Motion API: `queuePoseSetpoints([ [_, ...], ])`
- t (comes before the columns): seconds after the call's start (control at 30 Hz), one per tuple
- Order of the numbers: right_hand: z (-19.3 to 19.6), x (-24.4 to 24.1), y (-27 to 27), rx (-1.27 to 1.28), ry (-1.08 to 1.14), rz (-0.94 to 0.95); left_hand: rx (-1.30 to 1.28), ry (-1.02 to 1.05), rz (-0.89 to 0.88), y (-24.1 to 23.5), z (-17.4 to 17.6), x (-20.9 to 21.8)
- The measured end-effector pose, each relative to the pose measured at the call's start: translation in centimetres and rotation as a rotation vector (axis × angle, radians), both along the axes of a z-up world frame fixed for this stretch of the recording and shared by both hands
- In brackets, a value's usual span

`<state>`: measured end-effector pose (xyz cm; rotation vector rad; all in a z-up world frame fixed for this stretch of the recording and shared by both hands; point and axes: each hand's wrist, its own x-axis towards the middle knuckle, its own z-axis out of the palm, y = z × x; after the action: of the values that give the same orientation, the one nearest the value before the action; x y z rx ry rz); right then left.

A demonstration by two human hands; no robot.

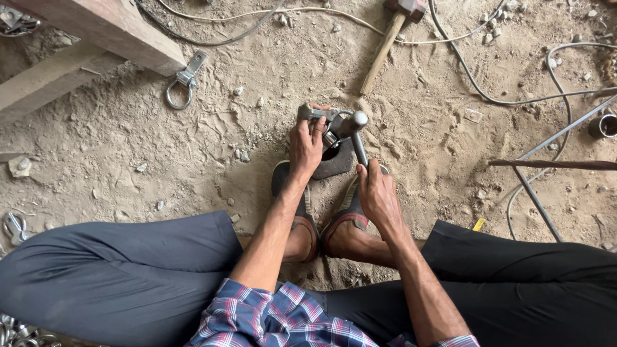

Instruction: The person assembles metal shackles by sliding a pin through a U-shaped bolt and hitting the pin with a hammer against a metal block to secure it.

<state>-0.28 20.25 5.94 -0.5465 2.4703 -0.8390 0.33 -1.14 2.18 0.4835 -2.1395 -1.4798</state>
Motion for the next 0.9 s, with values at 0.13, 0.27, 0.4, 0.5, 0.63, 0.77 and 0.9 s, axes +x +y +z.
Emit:
queuePoseSetpoints([
  [0.13,-0.5,0.3,0.1,-0.036,0.108,0.035,-0.050,0.031,-0.018,0.3,0.5,0.1],
  [0.27,-0.6,0.4,0.2,-0.038,0.085,0.033,-0.017,0.005,-0.023,0.3,1.2,0.2],
  [0.4,-0.1,0.2,0.1,-0.048,0.140,0.045,0.044,0.001,-0.033,0.3,2.0,0.1],
  [0.5,0.2,0.2,-0.1,-0.029,0.088,0.024,0.065,-0.011,-0.036,0.3,2.4,0.1],
  [0.63,0.3,0.1,-0.1,-0.029,0.050,0.012,0.034,0.011,-0.041,0.4,2.4,0.2],
  [0.77,0.0,0.2,0.0,-0.040,0.103,0.030,-0.075,0.017,-0.029,0.3,1.8,0.2],
  [0.9,-0.1,0.2,0.1,-0.070,0.096,0.050,-0.111,-0.200,0.027,0.6,0.6,-0.3],
])
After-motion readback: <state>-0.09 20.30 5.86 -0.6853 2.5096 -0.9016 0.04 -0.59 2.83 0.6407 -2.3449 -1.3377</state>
